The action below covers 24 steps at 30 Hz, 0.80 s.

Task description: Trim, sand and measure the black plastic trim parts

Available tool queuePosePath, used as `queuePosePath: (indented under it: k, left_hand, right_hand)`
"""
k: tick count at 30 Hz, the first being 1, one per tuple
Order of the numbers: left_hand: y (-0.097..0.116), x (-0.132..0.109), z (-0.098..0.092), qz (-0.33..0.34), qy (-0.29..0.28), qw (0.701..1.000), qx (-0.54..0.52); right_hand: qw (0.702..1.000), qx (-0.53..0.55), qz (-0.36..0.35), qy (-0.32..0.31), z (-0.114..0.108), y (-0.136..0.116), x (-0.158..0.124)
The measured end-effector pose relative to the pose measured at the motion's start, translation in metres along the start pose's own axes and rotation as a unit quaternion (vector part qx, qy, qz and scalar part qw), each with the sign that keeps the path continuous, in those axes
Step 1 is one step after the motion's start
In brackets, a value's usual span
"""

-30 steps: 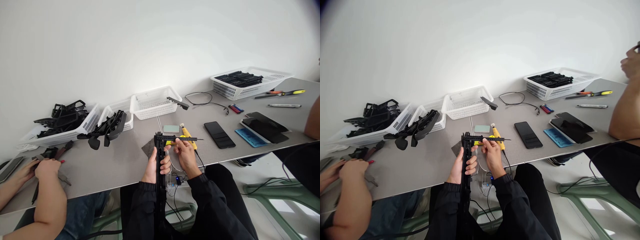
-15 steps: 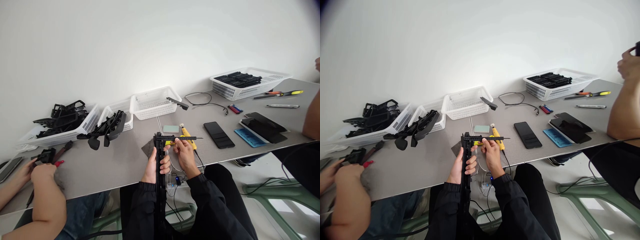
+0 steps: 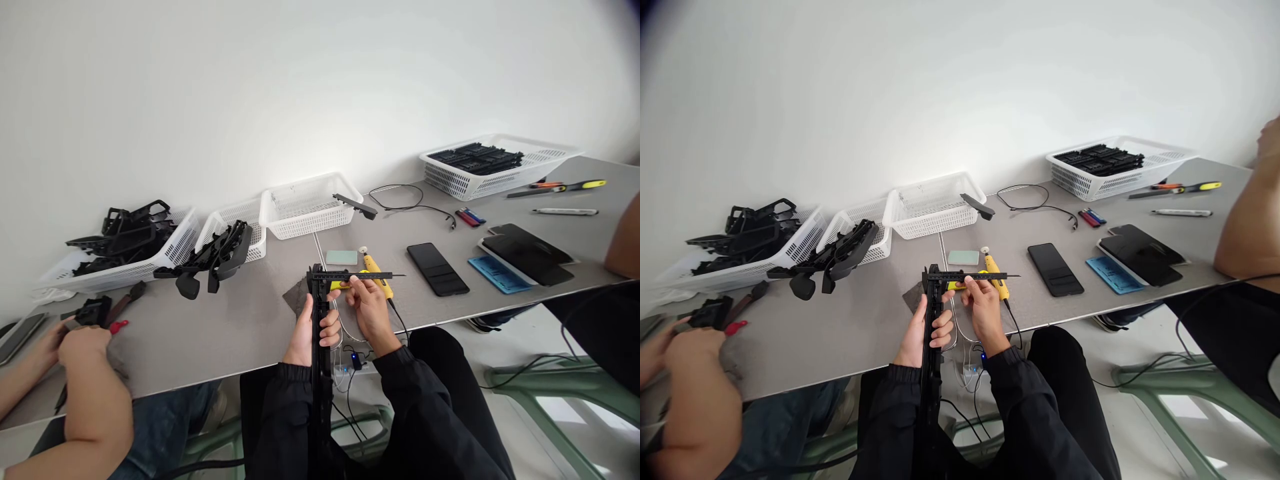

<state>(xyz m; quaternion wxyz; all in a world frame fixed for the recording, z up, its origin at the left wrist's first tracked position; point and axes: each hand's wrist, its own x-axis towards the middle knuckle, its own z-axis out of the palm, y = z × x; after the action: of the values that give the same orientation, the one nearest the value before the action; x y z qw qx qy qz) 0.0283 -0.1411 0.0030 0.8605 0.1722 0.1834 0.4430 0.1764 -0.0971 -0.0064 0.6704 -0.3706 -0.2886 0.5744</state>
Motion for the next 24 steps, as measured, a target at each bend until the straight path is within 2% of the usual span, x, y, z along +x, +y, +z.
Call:
queuePosePath:
  k: [13, 19, 24]
  left_hand:
    - [-0.002, 0.007, -0.013, 0.012, 0.028, 0.999, -0.014]
    - [-0.001, 0.005, -0.011, 0.015, 0.009, 1.0, -0.013]
    - [0.0, 0.003, -0.005, 0.018, 0.019, 1.0, -0.012]
  right_hand:
    - [1.0, -0.028, 0.0, -0.006, 0.002, -0.001, -0.002]
    - [0.999, -0.036, 0.004, -0.018, 0.001, -0.002, -0.003]
    - [0.999, -0.036, 0.014, -0.02, -0.001, -0.001, -0.004]
